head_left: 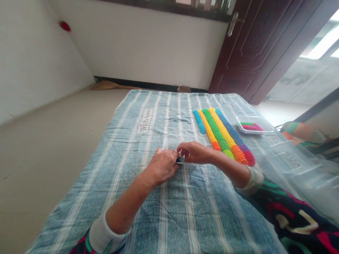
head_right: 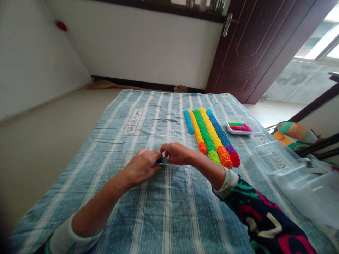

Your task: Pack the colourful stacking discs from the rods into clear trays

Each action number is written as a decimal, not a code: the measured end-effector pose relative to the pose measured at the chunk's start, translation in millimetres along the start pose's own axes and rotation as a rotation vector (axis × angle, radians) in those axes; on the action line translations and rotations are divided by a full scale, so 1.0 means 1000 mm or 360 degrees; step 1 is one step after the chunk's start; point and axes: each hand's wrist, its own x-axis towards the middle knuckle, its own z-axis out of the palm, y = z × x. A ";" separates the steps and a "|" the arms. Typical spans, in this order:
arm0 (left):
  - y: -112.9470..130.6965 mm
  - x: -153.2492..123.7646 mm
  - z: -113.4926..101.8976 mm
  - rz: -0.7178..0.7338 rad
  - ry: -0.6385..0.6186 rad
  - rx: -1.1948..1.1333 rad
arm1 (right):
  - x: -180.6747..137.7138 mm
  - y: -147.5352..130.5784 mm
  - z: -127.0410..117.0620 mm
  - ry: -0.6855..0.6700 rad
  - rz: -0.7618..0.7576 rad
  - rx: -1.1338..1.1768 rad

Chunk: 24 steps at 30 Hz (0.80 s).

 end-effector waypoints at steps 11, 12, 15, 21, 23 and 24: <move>0.016 -0.003 0.002 -0.0075 0.0210 0.0133 | 0.004 0.002 0.000 0.0031 -0.0044 -0.0031; 0.017 -0.003 0.003 -0.0069 0.0227 0.0151 | 0.004 0.002 0.001 0.0039 -0.0054 -0.0044; 0.016 -0.001 0.007 -0.0022 0.0249 0.0152 | 0.004 0.006 0.003 0.0072 -0.0104 -0.0091; 0.014 0.002 0.014 0.0039 0.0313 0.0084 | 0.007 0.015 0.008 0.0103 -0.0196 -0.0194; 0.013 0.003 0.017 0.0060 0.0311 0.0064 | 0.008 0.016 0.009 0.0109 -0.0210 -0.0198; 0.013 0.003 0.018 0.0067 0.0308 0.0059 | 0.008 0.016 0.010 0.0104 -0.0214 -0.0197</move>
